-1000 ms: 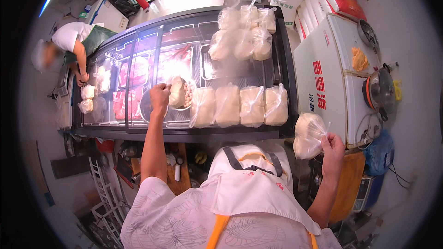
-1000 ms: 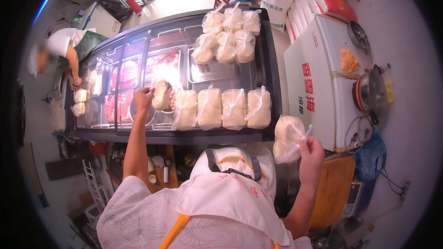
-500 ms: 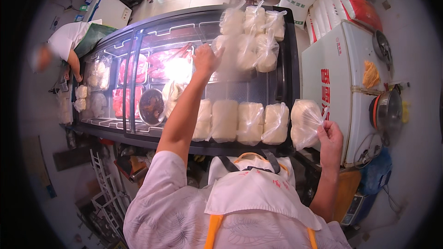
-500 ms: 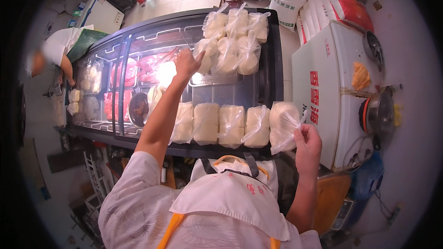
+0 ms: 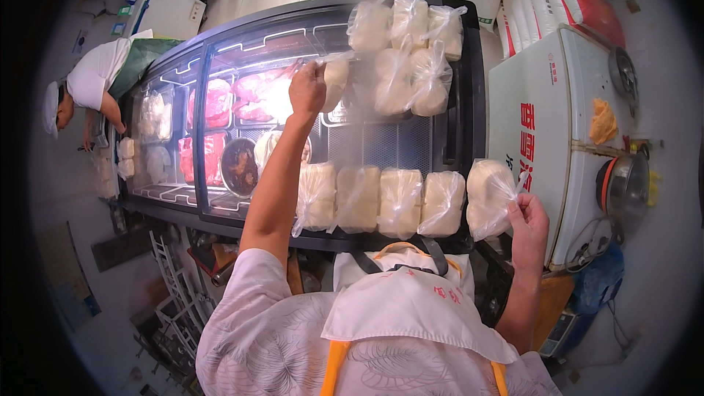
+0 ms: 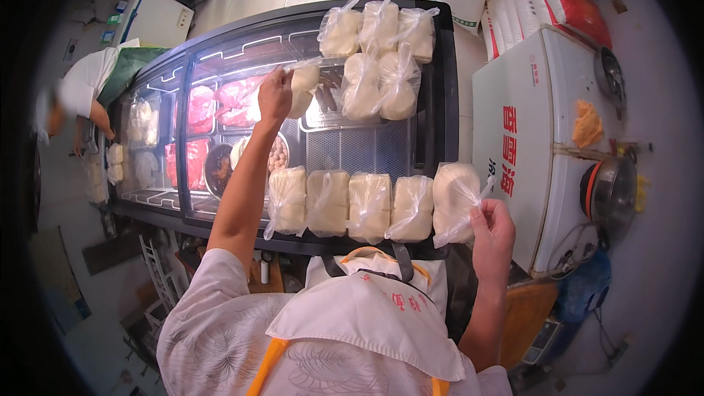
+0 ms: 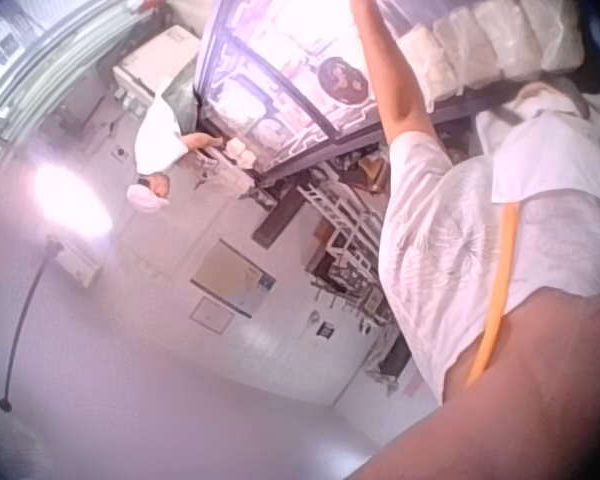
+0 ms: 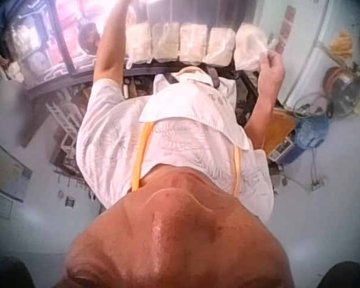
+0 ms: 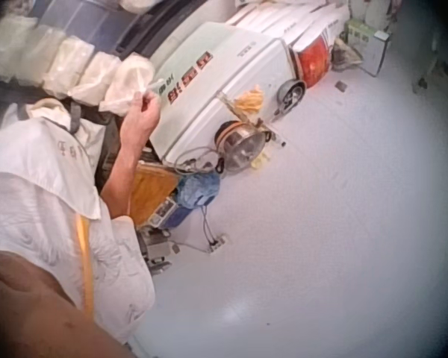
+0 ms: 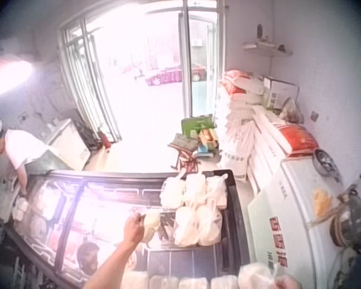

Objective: The person organizes small portions of dough on a metal surface, places them into plastic bags, and then stacks the bags into a refrigerated display case.

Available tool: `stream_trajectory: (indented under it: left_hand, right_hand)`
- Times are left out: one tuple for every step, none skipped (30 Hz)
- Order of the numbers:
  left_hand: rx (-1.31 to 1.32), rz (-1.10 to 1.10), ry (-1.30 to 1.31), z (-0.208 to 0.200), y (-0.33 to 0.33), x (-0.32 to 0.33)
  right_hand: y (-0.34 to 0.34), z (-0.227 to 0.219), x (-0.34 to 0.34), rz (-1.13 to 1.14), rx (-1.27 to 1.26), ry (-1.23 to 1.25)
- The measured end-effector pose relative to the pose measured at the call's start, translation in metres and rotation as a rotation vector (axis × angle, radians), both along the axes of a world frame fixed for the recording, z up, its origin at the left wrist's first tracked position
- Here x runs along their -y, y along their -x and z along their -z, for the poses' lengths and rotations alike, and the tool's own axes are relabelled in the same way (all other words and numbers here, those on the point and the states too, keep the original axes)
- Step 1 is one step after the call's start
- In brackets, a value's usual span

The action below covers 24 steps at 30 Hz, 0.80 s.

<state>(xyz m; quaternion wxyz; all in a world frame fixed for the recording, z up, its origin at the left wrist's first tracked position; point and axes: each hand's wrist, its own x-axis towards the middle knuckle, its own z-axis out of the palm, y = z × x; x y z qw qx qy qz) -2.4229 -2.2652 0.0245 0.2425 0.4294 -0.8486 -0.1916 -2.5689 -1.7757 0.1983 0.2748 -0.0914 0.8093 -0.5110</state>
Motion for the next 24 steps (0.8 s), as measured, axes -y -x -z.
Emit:
stream_trajectory:
  left_hand:
    - [0.058,-0.034,-0.040,-0.003,-0.004,-0.001]
    - [0.113,-0.068,-0.080,-0.004,-0.005,-0.001]
    - [0.115,-0.060,0.198,-0.003,-0.006,-0.005]
    - [0.116,-0.040,0.181,-0.002,-0.003,-0.010]
    - [0.112,0.002,0.156,-0.021,0.019,-0.029]
    - [0.113,0.028,0.135,-0.033,0.035,-0.047]
    - [0.061,0.106,0.110,-0.028,0.049,-0.060]
    - [0.008,0.181,0.085,-0.018,0.065,-0.072]
    - [0.045,0.126,0.104,-0.006,0.085,-0.084]
    - [0.079,0.071,0.125,0.007,0.101,-0.089]
    - [0.087,0.096,0.080,0.018,0.110,-0.088]
    - [0.100,0.121,0.033,0.025,0.115,-0.089]
    - [0.114,0.144,-0.013,0.032,0.117,-0.087]
    - [0.086,0.137,-0.030,0.035,0.119,-0.087]
    - [0.060,0.128,-0.047,0.037,0.118,-0.085]
    - [0.033,0.115,-0.063,0.039,0.115,-0.083]
    - [0.004,0.156,-0.011,0.035,0.113,-0.081]
    - [-0.022,0.199,0.041,0.026,0.107,-0.080]
    - [-0.049,0.240,0.091,0.019,0.102,-0.079]
    - [-0.049,0.225,0.104,0.018,0.096,-0.074]
    - [-0.050,0.209,0.118,0.017,0.090,-0.069]
    - [-0.051,0.195,0.130,0.016,0.085,-0.065]
    - [-0.095,0.217,0.177,0.015,0.082,-0.063]
    - [-0.057,0.205,0.178,0.014,0.079,-0.061]
  right_hand:
    - [0.001,0.001,0.001,0.000,0.001,0.001]
    - [0.003,0.001,0.003,0.001,0.002,0.002]
    - [0.004,0.000,0.004,0.004,0.003,0.002]
    - [0.006,0.000,0.005,0.009,0.004,0.002]
    - [0.007,0.000,0.004,0.015,-0.007,0.002]
    - [0.009,-0.001,0.005,0.005,-0.014,0.006]
    - [0.010,-0.002,0.006,-0.016,-0.022,0.012]
    - [0.011,-0.003,0.007,-0.018,-0.020,0.006]
    - [0.011,-0.001,0.009,-0.024,-0.018,0.007]
    - [0.012,0.000,0.012,-0.030,-0.020,0.011]
    - [0.013,0.000,0.013,-0.024,-0.023,0.014]
    - [0.012,0.001,0.011,-0.020,-0.021,0.016]
    - [0.012,0.001,0.011,-0.017,-0.019,0.018]
    - [0.011,-0.001,0.011,-0.004,-0.018,0.008]
    - [0.010,-0.005,0.012,0.005,-0.016,-0.001]
    - [0.010,-0.007,0.013,0.012,-0.015,-0.010]
    - [0.011,-0.004,0.011,0.008,-0.017,-0.009]
    - [0.011,-0.002,0.009,0.005,-0.016,-0.008]
    - [0.012,0.001,0.007,0.001,-0.016,-0.008]
    - [0.013,0.002,0.008,-0.003,-0.014,0.000]
    - [0.013,0.004,0.008,-0.006,-0.012,0.008]
    - [0.013,0.006,0.009,-0.008,-0.010,0.015]
    - [0.014,0.007,0.008,-0.009,-0.015,0.007]
    - [0.015,0.008,0.006,-0.008,-0.021,-0.001]
